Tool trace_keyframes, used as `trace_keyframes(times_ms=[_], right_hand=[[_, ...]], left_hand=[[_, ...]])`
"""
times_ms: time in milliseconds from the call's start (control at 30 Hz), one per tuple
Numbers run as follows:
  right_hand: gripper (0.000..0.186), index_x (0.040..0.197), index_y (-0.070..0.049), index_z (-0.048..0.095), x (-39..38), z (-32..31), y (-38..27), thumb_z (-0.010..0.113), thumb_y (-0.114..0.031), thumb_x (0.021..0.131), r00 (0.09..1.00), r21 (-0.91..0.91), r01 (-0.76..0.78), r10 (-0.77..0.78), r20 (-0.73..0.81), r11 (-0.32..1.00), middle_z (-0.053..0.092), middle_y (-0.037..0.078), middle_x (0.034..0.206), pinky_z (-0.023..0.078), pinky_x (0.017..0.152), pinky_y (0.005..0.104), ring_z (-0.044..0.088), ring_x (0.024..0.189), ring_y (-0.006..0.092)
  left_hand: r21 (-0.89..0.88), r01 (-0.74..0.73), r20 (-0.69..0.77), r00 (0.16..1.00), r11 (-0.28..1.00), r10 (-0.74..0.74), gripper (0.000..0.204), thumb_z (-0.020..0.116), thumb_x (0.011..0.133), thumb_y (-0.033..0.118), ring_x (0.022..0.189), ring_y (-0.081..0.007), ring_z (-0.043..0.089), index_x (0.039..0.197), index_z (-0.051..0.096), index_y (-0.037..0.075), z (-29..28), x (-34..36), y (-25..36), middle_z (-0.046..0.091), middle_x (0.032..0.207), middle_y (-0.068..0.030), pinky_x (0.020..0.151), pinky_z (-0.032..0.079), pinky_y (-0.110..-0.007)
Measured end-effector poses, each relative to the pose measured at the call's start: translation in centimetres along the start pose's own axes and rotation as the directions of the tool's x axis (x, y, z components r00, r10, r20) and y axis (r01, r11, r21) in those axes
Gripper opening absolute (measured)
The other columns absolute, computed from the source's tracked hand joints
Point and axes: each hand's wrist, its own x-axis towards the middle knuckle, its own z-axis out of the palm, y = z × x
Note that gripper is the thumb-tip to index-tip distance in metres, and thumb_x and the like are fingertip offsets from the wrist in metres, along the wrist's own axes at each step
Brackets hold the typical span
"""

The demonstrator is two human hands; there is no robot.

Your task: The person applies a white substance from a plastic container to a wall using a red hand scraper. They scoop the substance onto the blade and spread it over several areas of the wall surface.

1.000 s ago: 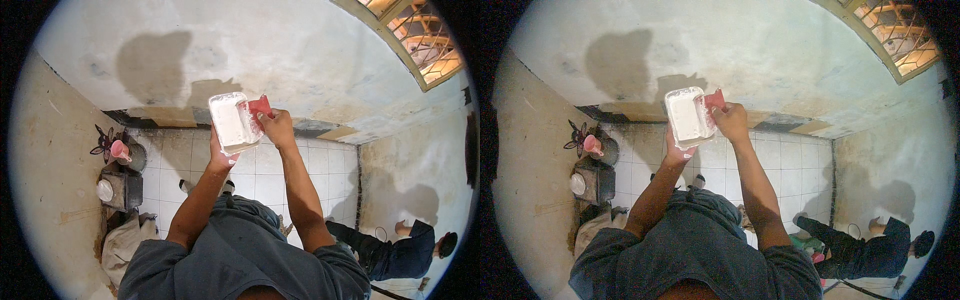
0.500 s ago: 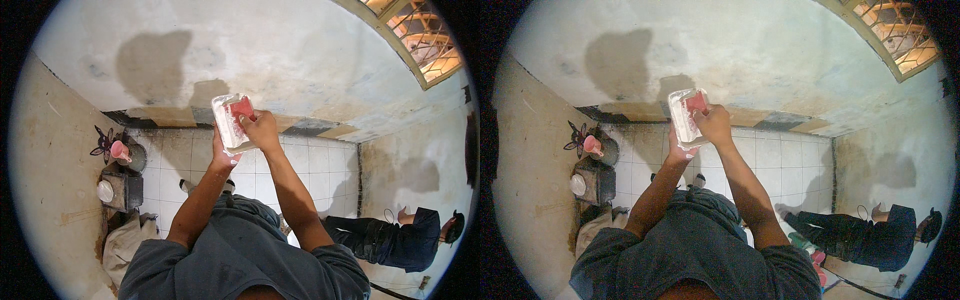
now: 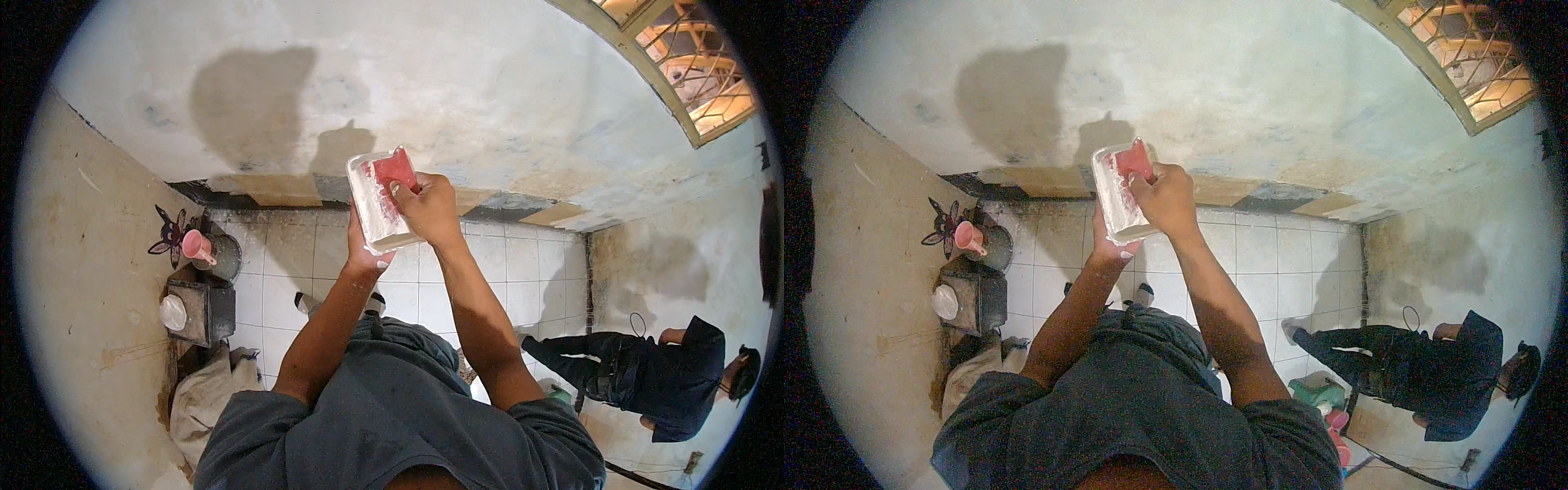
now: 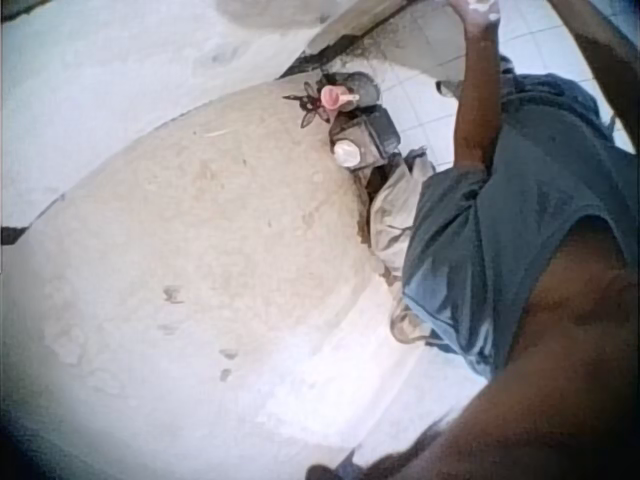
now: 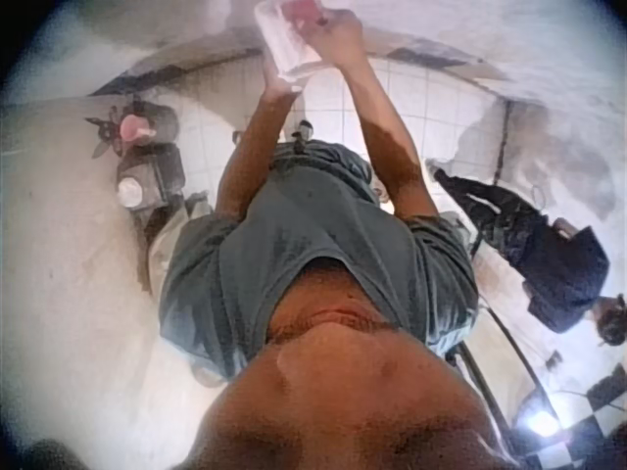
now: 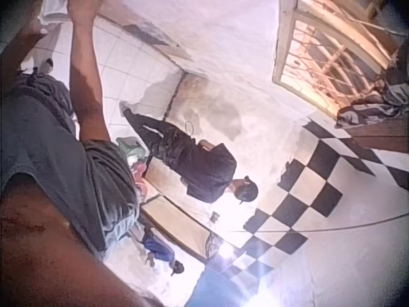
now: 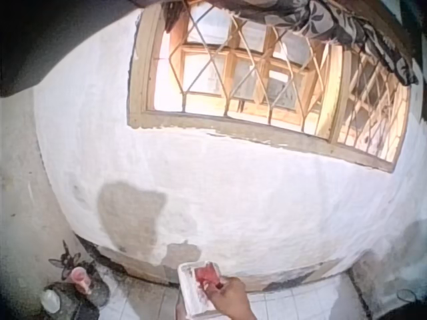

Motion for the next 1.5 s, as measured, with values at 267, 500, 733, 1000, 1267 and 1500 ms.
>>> trace_keyframes(times_ms=[267,500,733,1000,1267,1500], right_hand=[[0.019,0.087,0.002,0.072,-0.3,-0.4,-1.5,0.066,-0.016,0.085,0.997,-0.061,-0.071,0.071,-0.002,0.996,0.066,0.008,0.064,0.046,0.055,0.0295,0.056,0.058,0.0103],[0.020,0.089,0.001,0.073,0.2,0.4,0.8,0.067,-0.018,0.083,1.000,-0.149,-0.022,0.021,-0.010,0.989,0.068,0.012,0.066,0.048,0.058,0.0314,0.061,0.059,0.0143],[0.021,0.091,0.000,0.073,0.5,0.4,1.4,0.066,-0.018,0.083,1.000,-0.272,-0.002,-0.001,-0.010,0.962,0.069,0.016,0.070,0.050,0.061,0.0343,0.065,0.061,0.0203],[0.020,0.090,0.000,0.072,0.7,-0.2,1.1,0.066,-0.018,0.082,0.998,-0.317,-0.008,-0.012,-0.061,0.948,0.069,0.016,0.070,0.050,0.060,0.0344,0.067,0.062,0.0205],[0.023,0.082,0.000,0.070,1.0,-0.5,-0.2,0.065,-0.022,0.081,0.985,-0.511,0.082,-0.148,-0.090,0.856,0.063,0.022,0.067,0.050,0.059,0.0413,0.063,0.059,0.0369],[0.023,0.083,0.001,0.070,1.7,-0.5,0.7,0.066,-0.022,0.081,0.982,-0.624,0.098,-0.176,-0.064,0.775,0.065,0.023,0.070,0.050,0.060,0.0419,0.064,0.063,0.0376]], left_hand=[[-0.014,0.002,0.030,1.000,1.000,-0.002,0.053,0.034,0.101,0.049,0.119,-0.0240,0.055,0.136,0.048,0.013,-0.7,0.1,0.3,0.057,0.130,-0.0069,0.104,0.042,-0.040],[0.020,0.024,0.078,0.997,0.999,-0.026,0.050,0.037,0.101,0.049,0.117,-0.0244,0.057,0.133,0.050,0.013,-0.6,0.5,0.0,0.059,0.126,-0.0066,0.102,0.044,-0.041],[-0.037,0.022,-0.056,0.998,0.999,-0.024,0.047,0.043,0.098,0.041,0.119,-0.0265,0.056,0.133,0.049,0.011,-1.1,0.5,0.5,0.057,0.128,-0.0099,0.102,0.046,-0.043],[0.264,-0.228,0.180,0.966,0.937,0.184,0.052,0.038,0.099,0.049,0.122,-0.0270,0.054,0.136,0.049,0.014,-0.1,-1.6,2.6,0.056,0.133,-0.0076,0.105,0.042,-0.043],[-0.001,-0.017,-0.138,0.990,1.000,0.017,0.051,0.038,0.099,0.049,0.120,-0.0255,0.056,0.136,0.048,0.015,-1.7,-0.2,2.7,0.057,0.131,-0.0049,0.102,0.045,-0.043],[0.007,-0.006,-0.135,0.991,1.000,0.007,0.050,0.038,0.100,0.049,0.118,-0.0251,0.057,0.135,0.049,0.015,-1.7,-0.2,2.5,0.058,0.129,-0.0052,0.101,0.047,-0.042]])
